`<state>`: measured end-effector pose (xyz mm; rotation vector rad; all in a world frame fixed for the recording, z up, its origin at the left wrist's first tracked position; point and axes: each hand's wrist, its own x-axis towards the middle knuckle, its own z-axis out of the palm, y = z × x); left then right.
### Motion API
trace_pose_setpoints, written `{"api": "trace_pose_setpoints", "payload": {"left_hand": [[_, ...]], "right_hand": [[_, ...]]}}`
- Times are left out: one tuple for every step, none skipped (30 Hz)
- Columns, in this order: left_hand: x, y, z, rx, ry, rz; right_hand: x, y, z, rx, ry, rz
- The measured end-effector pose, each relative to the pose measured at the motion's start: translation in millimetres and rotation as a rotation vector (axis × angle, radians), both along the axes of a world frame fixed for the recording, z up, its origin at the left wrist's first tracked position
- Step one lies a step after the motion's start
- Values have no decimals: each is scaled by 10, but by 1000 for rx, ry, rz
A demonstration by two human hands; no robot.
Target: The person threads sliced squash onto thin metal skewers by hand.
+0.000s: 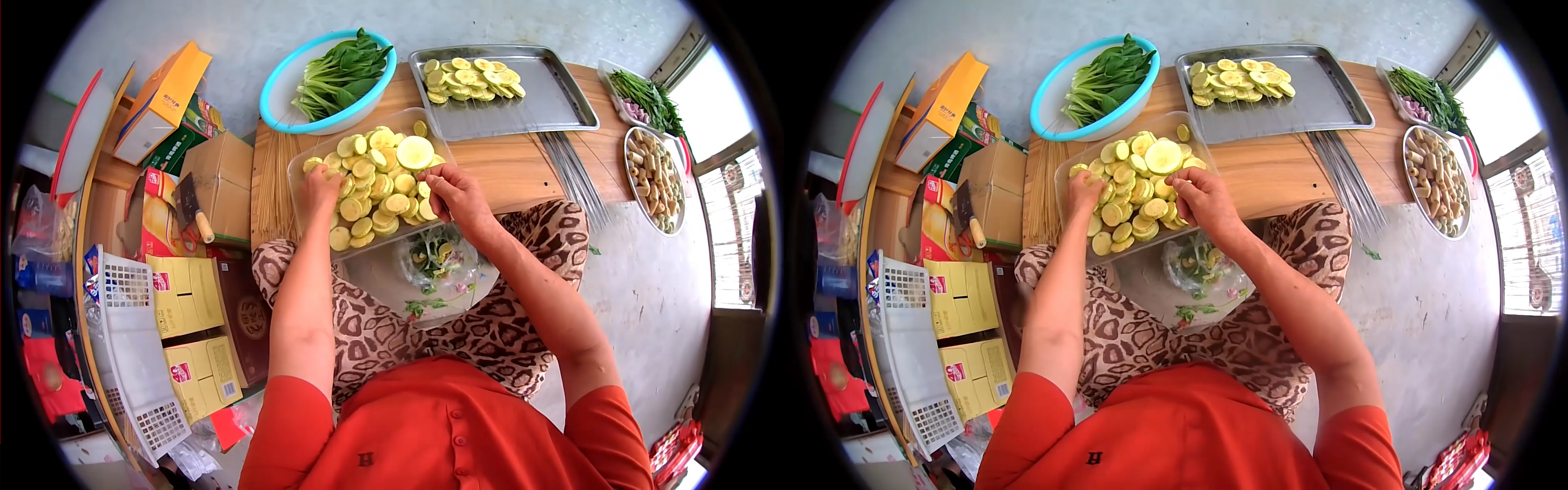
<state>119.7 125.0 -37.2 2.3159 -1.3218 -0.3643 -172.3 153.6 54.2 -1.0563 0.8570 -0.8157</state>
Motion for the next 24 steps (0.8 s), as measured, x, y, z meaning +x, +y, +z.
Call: {"api": "trace_pose_setpoints", "payload": {"left_hand": [[-26, 9, 50, 0, 0, 1], [-57, 20, 99, -4, -19, 23], [-70, 27, 113, -8, -38, 46], [-70, 26, 115, -9, -40, 50], [-77, 12, 131, -220, 199, 70], [-126, 7, 199, -428, 438, 84], [-164, -9, 271, -488, 652, 102], [-155, -6, 361, -486, 649, 102], [-121, 11, 467, -490, 1045, 147], [-95, 42, 628, -488, 1439, 191], [-137, 80, 754, -491, 1547, 166], [-119, 108, 773, -501, 1538, 168], [-103, 129, 792, -492, 1597, 141], [-100, 145, 803, -477, 1658, 112], [-104, 158, 801, -462, 1667, 120], [-109, 174, 784, -460, 1667, 120], [-120, 192, 758, -465, 1715, 130], [-129, 203, 711, -471, 1766, 141], [-141, 210, 660, -466, 1803, 184], [-153, 208, 612, -467, 1809, 189], [-171, 205, 584, -484, 1822, 232], [-185, 199, 563, -502, 1831, 275], [-208, 184, 545, -519, 1864, 295], [-218, 176, 547, -521, 1866, 297]], "right_hand": [[4, 1, -5, 0, 0, 1], [8, 6, -11, -7, -4, 5], [15, 10, -17, -13, -9, 10], [27, 11, -28, -15, -11, 14], [36, 8, -44, -13, -3, 28], [41, 13, -42, -9, 3, 40], [43, 25, -39, -7, -1, 36], [52, 40, -25, -15, -7, 62], [78, 56, 12, -24, -14, 93], [103, 87, 66, -26, -20, 102], [121, 133, 128, 3, -36, 138], [141, 172, 161, 31, -52, 173], [164, 196, 158, 33, -32, 198], [176, 221, 158, 21, -47, 242], [195, 246, 164, 10, -26, 261], [212, 270, 169, 1, -4, 280], [230, 291, 168, 3, -2, 278], [247, 310, 165, 8, 12, 283], [256, 321, 162, 14, 27, 290], [258, 324, 167, 16, 34, 293], [265, 326, 177, 10, 40, 299], [280, 323, 182, 4, 43, 307], [297, 317, 180, 3, 45, 311], [307, 313, 175, 12, 44, 314]]}}
